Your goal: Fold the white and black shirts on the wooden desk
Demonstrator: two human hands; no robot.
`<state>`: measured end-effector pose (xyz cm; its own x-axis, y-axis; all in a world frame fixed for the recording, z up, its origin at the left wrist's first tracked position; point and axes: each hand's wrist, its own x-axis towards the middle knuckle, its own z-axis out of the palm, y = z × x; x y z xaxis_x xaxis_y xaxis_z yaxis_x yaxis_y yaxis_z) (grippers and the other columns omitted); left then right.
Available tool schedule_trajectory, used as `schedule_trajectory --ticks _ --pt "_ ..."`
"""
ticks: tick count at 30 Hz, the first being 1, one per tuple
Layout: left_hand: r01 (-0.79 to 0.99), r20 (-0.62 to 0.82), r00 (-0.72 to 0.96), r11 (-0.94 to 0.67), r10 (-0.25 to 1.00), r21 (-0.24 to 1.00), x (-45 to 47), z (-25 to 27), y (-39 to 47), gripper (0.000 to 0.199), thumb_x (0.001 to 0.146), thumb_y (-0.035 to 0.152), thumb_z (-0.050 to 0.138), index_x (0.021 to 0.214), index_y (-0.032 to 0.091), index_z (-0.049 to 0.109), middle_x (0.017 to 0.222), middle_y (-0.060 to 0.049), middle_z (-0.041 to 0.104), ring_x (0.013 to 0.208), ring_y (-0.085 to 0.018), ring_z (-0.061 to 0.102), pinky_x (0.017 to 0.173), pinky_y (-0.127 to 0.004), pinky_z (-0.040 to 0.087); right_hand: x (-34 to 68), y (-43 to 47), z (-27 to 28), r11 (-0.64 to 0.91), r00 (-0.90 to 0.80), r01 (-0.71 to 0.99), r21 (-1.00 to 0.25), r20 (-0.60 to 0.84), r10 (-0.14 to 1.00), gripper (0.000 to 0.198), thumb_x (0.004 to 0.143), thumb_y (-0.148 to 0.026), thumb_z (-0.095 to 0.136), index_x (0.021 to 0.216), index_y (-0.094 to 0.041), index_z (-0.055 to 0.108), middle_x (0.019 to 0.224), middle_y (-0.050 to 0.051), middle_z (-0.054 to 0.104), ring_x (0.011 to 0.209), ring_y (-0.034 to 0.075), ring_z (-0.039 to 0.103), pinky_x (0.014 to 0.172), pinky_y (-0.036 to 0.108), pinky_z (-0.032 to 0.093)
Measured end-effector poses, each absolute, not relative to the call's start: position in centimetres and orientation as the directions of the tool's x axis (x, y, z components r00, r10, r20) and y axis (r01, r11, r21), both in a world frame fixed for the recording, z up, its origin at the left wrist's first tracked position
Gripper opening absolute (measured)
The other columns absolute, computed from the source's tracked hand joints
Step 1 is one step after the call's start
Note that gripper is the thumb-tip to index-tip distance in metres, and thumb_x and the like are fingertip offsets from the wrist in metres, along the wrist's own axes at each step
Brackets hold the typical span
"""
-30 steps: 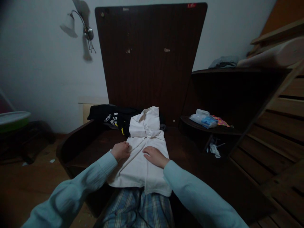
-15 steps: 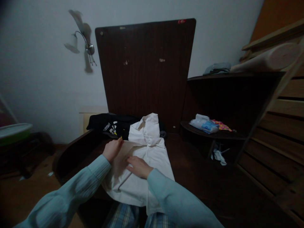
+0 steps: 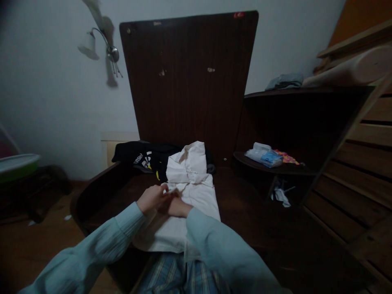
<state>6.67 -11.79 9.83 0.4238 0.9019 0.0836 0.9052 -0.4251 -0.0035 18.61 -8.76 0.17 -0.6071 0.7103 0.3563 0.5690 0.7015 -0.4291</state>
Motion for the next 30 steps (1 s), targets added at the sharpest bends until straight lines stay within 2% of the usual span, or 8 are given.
schedule_trajectory --ticks 2,4,6,8,14,20,25,30 --pt "0.875 0.028 0.484 -0.484 0.875 -0.009 6.5 9.0 -12.7 0.025 0.08 0.033 0.045 0.1 0.019 0.052 0.09 -0.011 0.064 0.086 -0.025 0.061 0.067 -0.03 0.045 20.3 -8.6 1.0 0.58 -0.548 0.523 -0.624 0.276 0.79 0.022 0.076 -0.021 0.043 0.088 -0.014 0.059 0.084 0.007 0.064 0.085 0.018 0.058 0.074 0.032 0.047" --pt "0.843 -0.024 0.538 -0.538 0.843 -0.006 6.6 8.1 -13.8 0.026 0.079 0.027 0.046 0.103 0.018 0.05 0.09 -0.012 0.064 0.085 -0.025 0.061 0.067 -0.031 0.045 22.4 -8.8 2.0 0.205 -0.363 0.381 -0.902 0.058 0.93 0.021 0.075 -0.02 0.04 0.079 -0.013 0.059 0.074 0.006 0.064 0.076 0.017 0.061 0.07 0.031 0.049" --pt "0.803 -0.071 0.595 -0.595 0.801 0.01 6.9 7.3 -14.9 0.028 0.077 0.022 0.046 0.104 0.017 0.048 0.089 -0.012 0.064 0.084 -0.026 0.061 0.067 -0.032 0.045 24.4 -9.2 2.9 -0.124 -0.228 0.153 -0.98 -0.157 0.961 0.018 0.075 -0.022 0.041 0.073 -0.014 0.057 0.073 0.006 0.064 0.071 0.015 0.062 0.07 0.03 0.05" --pt "0.764 -0.098 0.645 -0.645 0.758 0.036 7.2 6.5 -15.9 0.029 0.076 0.02 0.046 0.105 0.016 0.046 0.089 -0.012 0.063 0.082 -0.025 0.061 0.066 -0.032 0.045 25.7 -9.4 3.4 -0.249 -0.169 -0.018 -0.968 -0.242 0.956 0.016 0.076 -0.024 0.043 0.069 -0.016 0.054 0.074 0.007 0.064 0.071 0.014 0.063 0.072 0.028 0.05" --pt "0.744 -0.029 0.667 -0.665 0.744 0.064 6.3 5.1 -18.4 0.023 0.074 0.023 0.047 0.096 0.017 0.042 0.092 -0.01 0.059 0.085 -0.023 0.057 0.072 -0.032 0.044 25.4 -7.9 2.8 -0.199 -0.125 -0.155 -0.968 -0.18 0.976 0.008 0.075 -0.022 0.049 0.071 -0.018 0.053 0.066 0.002 0.058 0.075 0.013 0.061 0.077 0.028 0.049" --pt "0.82 -0.015 0.572 -0.572 0.82 -0.019 3.5 4.1 -20.7 0.018 0.068 0.016 0.048 0.086 0.017 0.043 0.095 -0.008 0.054 0.09 -0.022 0.052 0.077 -0.033 0.042 24.1 -5.6 1.6 -0.123 -0.038 -0.005 -0.992 -0.123 0.992 0.009 0.07 -0.025 0.05 0.067 -0.017 0.054 0.06 0.0 0.054 0.064 0.012 0.057 0.065 0.026 0.048" --pt "0.827 -0.033 0.559 -0.554 0.829 0.092 3.9 5.6 -21.7 0.009 0.074 0.018 0.042 0.083 0.019 0.044 0.086 -0.006 0.058 0.083 -0.019 0.056 0.073 -0.029 0.042 25.3 -4.3 2.2 -0.035 0.031 0.083 -0.996 -0.032 0.999 0.013 0.065 -0.027 0.053 0.071 -0.016 0.056 0.069 0.002 0.06 0.068 0.012 0.056 0.065 0.024 0.045" --pt "0.763 0.003 0.639 -0.635 0.769 0.121 7.2 6.2 -21.9 0.019 0.077 0.022 0.04 0.095 0.018 0.042 0.082 -0.007 0.062 0.078 -0.022 0.059 0.068 -0.031 0.044 26.9 -3.4 1.9 0.053 0.064 0.262 -0.964 0.072 0.995 0.013 0.06 -0.024 0.055 0.067 -0.013 0.059 0.068 0.003 0.06 0.07 0.016 0.056 0.07 0.028 0.044"
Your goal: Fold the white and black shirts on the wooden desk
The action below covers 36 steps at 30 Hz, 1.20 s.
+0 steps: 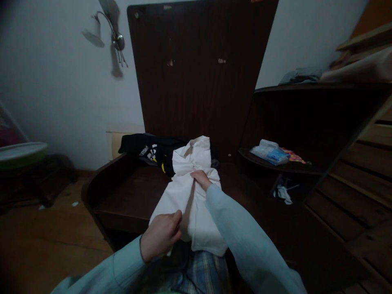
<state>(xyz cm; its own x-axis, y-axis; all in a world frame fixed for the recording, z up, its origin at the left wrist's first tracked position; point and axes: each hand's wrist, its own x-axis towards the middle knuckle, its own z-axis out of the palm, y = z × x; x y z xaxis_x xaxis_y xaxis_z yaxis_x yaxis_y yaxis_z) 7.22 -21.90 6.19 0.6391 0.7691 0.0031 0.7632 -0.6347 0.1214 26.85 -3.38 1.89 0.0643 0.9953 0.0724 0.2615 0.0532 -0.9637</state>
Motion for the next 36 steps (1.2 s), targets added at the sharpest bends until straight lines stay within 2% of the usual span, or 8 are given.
schedule_trajectory --ticks 2,5,9,12,16,21,27,36 --pt "0.726 -0.023 0.684 -0.677 0.729 0.118 8.7 5.5 -21.9 0.022 0.076 0.022 0.042 0.097 0.016 0.042 0.083 -0.009 0.062 0.077 -0.024 0.06 0.066 -0.033 0.045 27.0 -3.2 1.3 0.072 0.068 0.343 -0.937 0.102 0.993 0.017 0.055 -0.019 0.058 0.071 -0.013 0.06 0.07 0.003 0.06 0.071 0.017 0.056 0.072 0.031 0.043" --pt "0.693 -0.045 0.716 -0.701 0.696 0.169 10.1 4.1 -21.7 0.022 0.076 0.022 0.042 0.097 0.016 0.043 0.085 -0.01 0.063 0.078 -0.024 0.06 0.066 -0.032 0.046 27.1 -3.0 0.7 0.126 0.044 0.422 -0.898 0.159 0.986 0.034 0.052 -0.015 0.061 0.086 -0.014 0.061 0.087 0.005 0.06 0.082 0.019 0.055 0.079 0.033 0.042" --pt "0.655 -0.038 0.733 -0.689 0.68 0.309 10.5 3.2 -21.3 0.024 0.078 0.021 0.041 0.102 0.02 0.045 0.084 -0.005 0.063 0.078 -0.019 0.06 0.066 -0.027 0.044 27.3 -3.4 0.6 0.221 -0.022 0.478 -0.85 0.24 0.971 0.044 0.05 -0.011 0.061 0.094 -0.017 0.059 0.111 0.006 0.052 0.102 0.02 0.048 0.088 0.034 0.037" --pt "0.604 0.005 0.738 -0.663 0.675 0.441 9.3 3.2 -20.8 0.027 0.081 0.031 0.043 0.106 0.023 0.046 0.077 0.0 0.063 0.073 -0.016 0.058 0.064 -0.024 0.042 27.4 -4.1 0.8 0.254 -0.064 0.481 -0.839 0.255 0.965 0.05 0.052 -0.014 0.062 0.101 -0.015 0.056 0.116 0.009 0.048 0.1 0.02 0.049 0.086 0.035 0.039" --pt "0.621 0.123 0.593 -0.549 0.796 0.56 5.6 3.5 -19.5 0.024 0.084 0.036 0.037 0.096 0.022 0.052 0.076 -0.001 0.061 0.072 -0.015 0.057 0.066 -0.023 0.041 27.6 -5.5 0.8 0.201 -0.049 0.324 -0.924 0.195 0.98 0.056 0.057 -0.019 0.061 0.111 -0.017 0.047 0.109 0.008 0.053 0.081 0.015 0.056 0.073 0.031 0.045" --pt "0.767 0.225 0.344 -0.411 0.912 0.493 1.6 3.1 -17.6 0.018 0.079 0.035 0.044 0.08 0.02 0.053 0.081 -0.003 0.057 0.078 -0.018 0.053 0.072 -0.027 0.041 27.9 -7.4 -0.1 0.167 0.061 0.365 -0.916 0.203 0.977 0.038 0.055 -0.021 0.063 0.091 -0.018 0.053 0.088 0.002 0.057 0.079 0.015 0.055 0.069 0.028 0.045" --pt "0.765 0.163 0.333 -0.367 0.929 0.53 1.4 2.3 -17.2 0.014 0.075 0.026 0.047 0.088 0.02 0.05 0.079 -0.002 0.056 0.078 -0.017 0.054 0.073 -0.027 0.041 28.1 -8.3 -0.8 0.185 0.083 0.492 -0.851 0.258 0.963 0.028 0.056 -0.017 0.057 0.084 -0.019 0.053 0.067 -0.004 0.054 0.058 0.011 0.051 0.059 0.024 0.042" --pt "0.554 0.162 0.327 -0.328 0.931 0.765 0.3 1.6 -16.6 0.017 0.072 0.03 0.049 0.084 0.017 0.052 0.065 0.002 0.052 0.062 -0.013 0.051 0.059 -0.022 0.04 27.8 -7.3 -1.2 0.14 0.18 0.438 -0.888 0.239 0.954 0.015 0.054 -0.02 0.058 0.069 -0.018 0.057 0.057 -0.004 0.056 0.056 0.013 0.053 0.057 0.025 0.042"
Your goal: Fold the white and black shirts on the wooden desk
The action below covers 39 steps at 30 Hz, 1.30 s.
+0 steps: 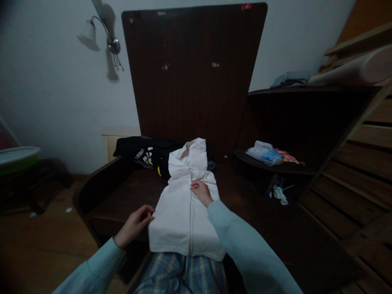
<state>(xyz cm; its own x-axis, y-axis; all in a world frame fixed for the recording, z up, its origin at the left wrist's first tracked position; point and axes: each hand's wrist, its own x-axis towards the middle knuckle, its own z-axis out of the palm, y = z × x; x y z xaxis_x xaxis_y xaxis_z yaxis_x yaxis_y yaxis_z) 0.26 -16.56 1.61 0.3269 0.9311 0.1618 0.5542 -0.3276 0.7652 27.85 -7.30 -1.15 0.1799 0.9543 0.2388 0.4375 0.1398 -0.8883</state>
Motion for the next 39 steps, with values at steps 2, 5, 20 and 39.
schedule_trajectory --ticks 2,5,20,39 --pt "0.521 0.162 0.322 -0.318 0.933 0.792 0.1 1.4 -16.3 0.019 0.072 0.033 0.051 0.083 0.017 0.052 0.063 0.003 0.051 0.06 -0.012 0.05 0.058 -0.021 0.039 27.9 -7.3 -1.4 0.144 0.183 0.428 -0.892 0.242 0.953 0.015 0.054 -0.021 0.058 0.069 -0.018 0.058 0.058 -0.003 0.058 0.058 0.013 0.055 0.059 0.026 0.044" --pt "0.518 0.144 0.369 -0.332 0.918 0.788 -0.1 1.5 -15.9 0.018 0.072 0.032 0.05 0.082 0.016 0.053 0.063 0.003 0.05 0.06 -0.011 0.048 0.058 -0.021 0.038 27.9 -7.3 -1.6 0.15 0.184 0.422 -0.894 0.246 0.951 0.013 0.054 -0.019 0.059 0.067 -0.018 0.058 0.058 -0.003 0.058 0.06 0.013 0.056 0.062 0.027 0.045" --pt "0.519 0.39 0.661 -0.766 0.641 0.38 5.4 2.0 -18.5 0.024 0.08 0.018 0.043 0.101 0.02 0.054 0.113 -0.006 0.053 0.107 -0.019 0.046 0.093 -0.035 0.038 31.1 -8.9 2.3 0.324 -0.195 0.806 -0.495 0.295 0.935 0.017 0.067 -0.005 0.051 0.078 -0.015 0.06 0.084 0.006 0.063 0.083 0.016 0.056 0.079 0.03 0.042" --pt "0.557 0.32 0.759 -0.82 0.568 0.134 5.9 0.3 -18.7 0.031 0.085 0.029 0.043 0.114 0.02 0.047 0.13 -0.006 0.044 0.122 -0.022 0.035 0.097 -0.04 0.034 30.1 -8.4 2.2 0.131 -0.116 0.99 -0.052 0.218 0.969 0.026 0.077 -0.006 0.037 0.095 -0.01 0.056 0.095 0.012 0.057 0.09 0.019 0.051 0.077 0.027 0.037"
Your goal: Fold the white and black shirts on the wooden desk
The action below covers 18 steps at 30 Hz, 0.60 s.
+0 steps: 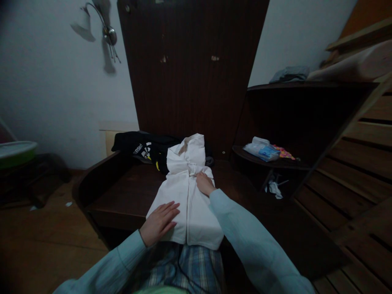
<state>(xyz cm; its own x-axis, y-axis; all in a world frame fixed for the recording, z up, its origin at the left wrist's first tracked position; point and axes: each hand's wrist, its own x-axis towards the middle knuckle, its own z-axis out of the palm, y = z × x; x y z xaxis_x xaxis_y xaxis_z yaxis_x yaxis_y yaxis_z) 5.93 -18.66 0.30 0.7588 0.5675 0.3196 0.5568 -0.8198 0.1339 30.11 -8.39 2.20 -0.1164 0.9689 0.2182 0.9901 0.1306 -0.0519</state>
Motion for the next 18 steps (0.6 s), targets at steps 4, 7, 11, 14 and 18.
schedule_trajectory --ticks 4,7,11,14,18 --pt "0.554 0.319 0.76 -0.821 0.567 0.139 5.9 0.3 -18.7 0.031 0.084 0.029 0.043 0.114 0.02 0.047 0.13 -0.006 0.045 0.122 -0.021 0.036 0.097 -0.04 0.034 30.3 -7.8 1.9 0.117 -0.1 0.991 -0.062 0.226 0.969 0.022 0.079 -0.009 0.038 0.09 -0.01 0.057 0.089 0.011 0.059 0.083 0.018 0.053 0.076 0.028 0.037" --pt "0.559 0.312 0.757 -0.816 0.574 0.146 5.9 0.5 -18.7 0.031 0.084 0.028 0.043 0.113 0.02 0.048 0.129 -0.006 0.045 0.121 -0.022 0.036 0.097 -0.041 0.034 29.9 -8.1 1.3 0.113 -0.094 0.992 -0.054 0.272 0.958 0.024 0.079 -0.006 0.036 0.092 -0.009 0.056 0.094 0.014 0.057 0.09 0.021 0.05 0.08 0.031 0.036" --pt "0.555 0.32 0.75 -0.814 0.579 0.171 5.9 0.5 -18.9 0.029 0.084 0.028 0.042 0.111 0.02 0.049 0.128 -0.006 0.047 0.121 -0.021 0.036 0.096 -0.041 0.035 29.6 -8.8 0.5 0.198 -0.137 0.972 -0.126 0.382 0.914 0.021 0.081 -0.011 0.036 0.091 -0.01 0.055 0.095 0.013 0.057 0.095 0.021 0.049 0.085 0.032 0.037" --pt "0.549 0.323 0.746 -0.813 0.582 0.197 5.9 0.6 -19.3 0.028 0.084 0.03 0.043 0.109 0.02 0.05 0.126 -0.006 0.048 0.12 -0.021 0.038 0.096 -0.04 0.035 29.7 -9.2 -0.2 0.32 -0.22 0.929 -0.184 0.419 0.881 0.023 0.082 -0.018 0.038 0.098 -0.011 0.053 0.1 0.011 0.058 0.099 0.019 0.05 0.088 0.032 0.038" --pt "0.522 0.307 0.767 -0.826 0.564 0.213 6.3 1.5 -20.2 0.026 0.084 0.034 0.043 0.103 0.02 0.053 0.115 -0.006 0.056 0.108 -0.021 0.048 0.092 -0.036 0.038 29.9 -10.7 -1.1 0.396 -0.3 0.903 -0.166 0.414 0.859 0.033 0.083 -0.025 0.039 0.112 -0.012 0.049 0.119 0.014 0.052 0.113 0.021 0.043 0.096 0.038 0.032"
